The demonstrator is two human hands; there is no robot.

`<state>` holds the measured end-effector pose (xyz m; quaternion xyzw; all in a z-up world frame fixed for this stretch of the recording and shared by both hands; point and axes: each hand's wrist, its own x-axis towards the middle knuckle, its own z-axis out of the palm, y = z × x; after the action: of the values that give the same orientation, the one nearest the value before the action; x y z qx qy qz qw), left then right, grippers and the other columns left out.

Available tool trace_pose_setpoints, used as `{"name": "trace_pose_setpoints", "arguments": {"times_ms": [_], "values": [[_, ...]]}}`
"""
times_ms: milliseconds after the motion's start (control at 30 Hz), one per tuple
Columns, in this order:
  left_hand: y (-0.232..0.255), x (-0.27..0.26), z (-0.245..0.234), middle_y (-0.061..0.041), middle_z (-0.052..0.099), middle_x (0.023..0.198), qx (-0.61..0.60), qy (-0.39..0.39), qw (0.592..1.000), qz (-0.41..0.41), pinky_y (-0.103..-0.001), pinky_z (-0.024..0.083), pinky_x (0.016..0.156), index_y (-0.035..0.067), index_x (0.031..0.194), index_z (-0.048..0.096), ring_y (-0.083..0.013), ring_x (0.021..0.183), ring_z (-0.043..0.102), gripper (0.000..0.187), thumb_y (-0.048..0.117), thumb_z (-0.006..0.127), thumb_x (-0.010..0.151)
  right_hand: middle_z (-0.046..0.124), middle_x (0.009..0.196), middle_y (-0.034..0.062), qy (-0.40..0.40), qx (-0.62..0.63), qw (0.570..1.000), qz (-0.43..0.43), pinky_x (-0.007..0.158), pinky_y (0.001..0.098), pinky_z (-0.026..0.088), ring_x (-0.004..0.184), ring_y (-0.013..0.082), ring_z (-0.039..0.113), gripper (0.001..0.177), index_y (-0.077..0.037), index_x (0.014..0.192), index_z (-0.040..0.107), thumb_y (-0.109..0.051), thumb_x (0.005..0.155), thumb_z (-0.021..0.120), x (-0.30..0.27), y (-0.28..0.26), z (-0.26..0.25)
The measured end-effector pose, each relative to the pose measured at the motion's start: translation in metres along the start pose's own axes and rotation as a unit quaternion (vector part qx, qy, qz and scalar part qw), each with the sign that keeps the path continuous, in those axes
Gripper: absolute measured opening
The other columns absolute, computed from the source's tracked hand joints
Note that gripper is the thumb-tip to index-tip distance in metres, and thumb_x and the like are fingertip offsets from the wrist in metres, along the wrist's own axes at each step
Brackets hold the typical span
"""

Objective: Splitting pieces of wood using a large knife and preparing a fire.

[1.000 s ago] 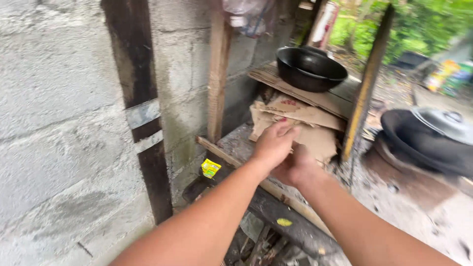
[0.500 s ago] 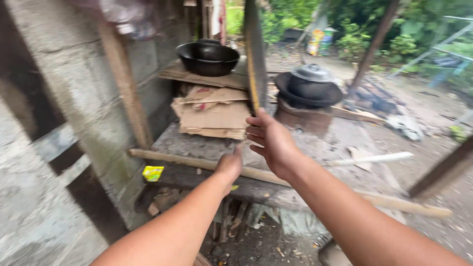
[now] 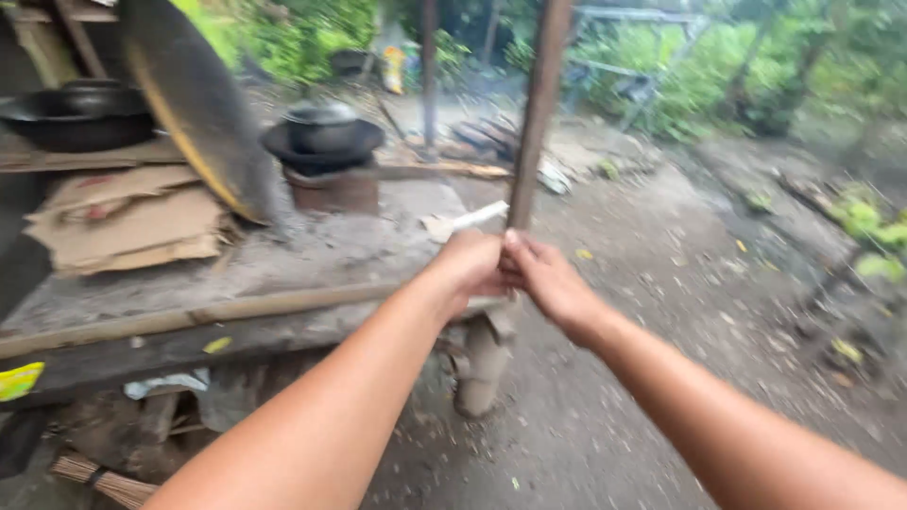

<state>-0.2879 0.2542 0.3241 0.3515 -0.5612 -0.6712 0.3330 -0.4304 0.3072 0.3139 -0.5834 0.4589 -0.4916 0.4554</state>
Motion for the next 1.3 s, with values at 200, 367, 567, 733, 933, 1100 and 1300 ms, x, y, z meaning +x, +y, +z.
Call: {"name": "trace_pose_setpoints", "arguments": {"times_ms": [200,367,567,733,933,1100,1300], "values": [[-0.003,0.011,0.165,-0.011,0.080,0.091,0.102,-0.001,0.982,0.158,-0.042,0.060,0.075,0.000,0.104,0.078,-0.0245,0.086,0.076,0.027,0.016,0.062,0.090,0.071,0.120,0.0048,0.184,-0.055,0.978,0.084,0.091,0.0386,0.054,0.110,0.0211,0.069,0.049,-0.014,0.138,0.055,-0.043,0.100,0.044,-0.127,-0.058,-0.094],[0.039,-0.035,0.306,-0.013,0.078,0.101,0.217,-0.020,0.928,0.301,-0.039,0.058,0.083,0.011,0.115,0.074,-0.0256,0.093,0.077,0.035,0.030,0.067,0.086,0.072,0.114,0.0070,0.254,0.078,0.959,0.100,0.090,0.0436,0.055,0.107,0.0252,0.067,0.046,-0.011,0.124,0.062,-0.044,0.102,0.040,-0.203,-0.074,-0.174],[0.008,-0.028,0.397,-0.018,0.073,0.123,0.240,-0.108,0.795,0.547,-0.049,0.043,0.105,0.010,0.107,0.077,-0.0344,0.124,0.061,0.034,0.037,0.068,0.090,0.066,0.111,0.0107,0.148,0.194,0.965,-0.093,0.092,0.0457,0.059,0.109,0.0274,0.069,0.033,-0.006,0.118,0.057,-0.035,0.104,0.052,-0.244,-0.051,-0.269],[-0.010,0.032,0.414,-0.013,0.077,0.122,0.172,-0.221,0.815,0.508,-0.044,0.044,0.111,0.013,0.114,0.076,-0.0289,0.124,0.066,0.037,0.039,0.055,0.098,0.073,0.112,0.0071,0.304,-0.091,0.948,0.026,0.084,0.0383,0.061,0.103,0.0188,0.071,0.031,-0.007,0.118,0.067,-0.016,0.089,0.061,-0.250,-0.050,-0.312],[-0.042,0.155,0.442,-0.015,0.077,0.105,0.308,-0.181,0.908,0.218,-0.041,0.056,0.089,0.010,0.114,0.075,-0.0302,0.101,0.075,0.045,0.047,0.057,0.095,0.076,0.096,0.0100,0.363,-0.046,0.915,0.167,0.073,0.0312,0.061,0.081,0.0174,0.076,0.031,0.001,0.109,0.072,-0.026,0.100,0.060,-0.233,-0.060,-0.377],[-0.038,0.272,0.489,-0.014,0.079,0.103,0.321,-0.182,0.895,0.250,-0.038,0.057,0.089,0.011,0.108,0.079,-0.0268,0.099,0.076,0.027,0.019,0.064,0.087,0.079,0.100,0.0103,0.396,-0.038,0.901,0.171,0.071,0.0326,0.061,0.082,0.0197,0.077,0.028,-0.004,0.108,0.071,-0.024,0.095,0.057,-0.179,-0.050,-0.465],[0.016,0.352,0.520,-0.013,0.080,0.093,0.295,-0.178,0.902,0.259,-0.035,0.059,0.079,0.006,0.103,0.078,-0.0208,0.087,0.078,0.022,0.016,0.066,0.087,0.076,0.099,0.0113,0.386,-0.064,0.912,0.124,0.071,0.0333,0.062,0.081,0.0197,0.075,0.027,-0.001,0.105,0.072,-0.024,0.096,0.061,-0.106,-0.050,-0.552]]}}
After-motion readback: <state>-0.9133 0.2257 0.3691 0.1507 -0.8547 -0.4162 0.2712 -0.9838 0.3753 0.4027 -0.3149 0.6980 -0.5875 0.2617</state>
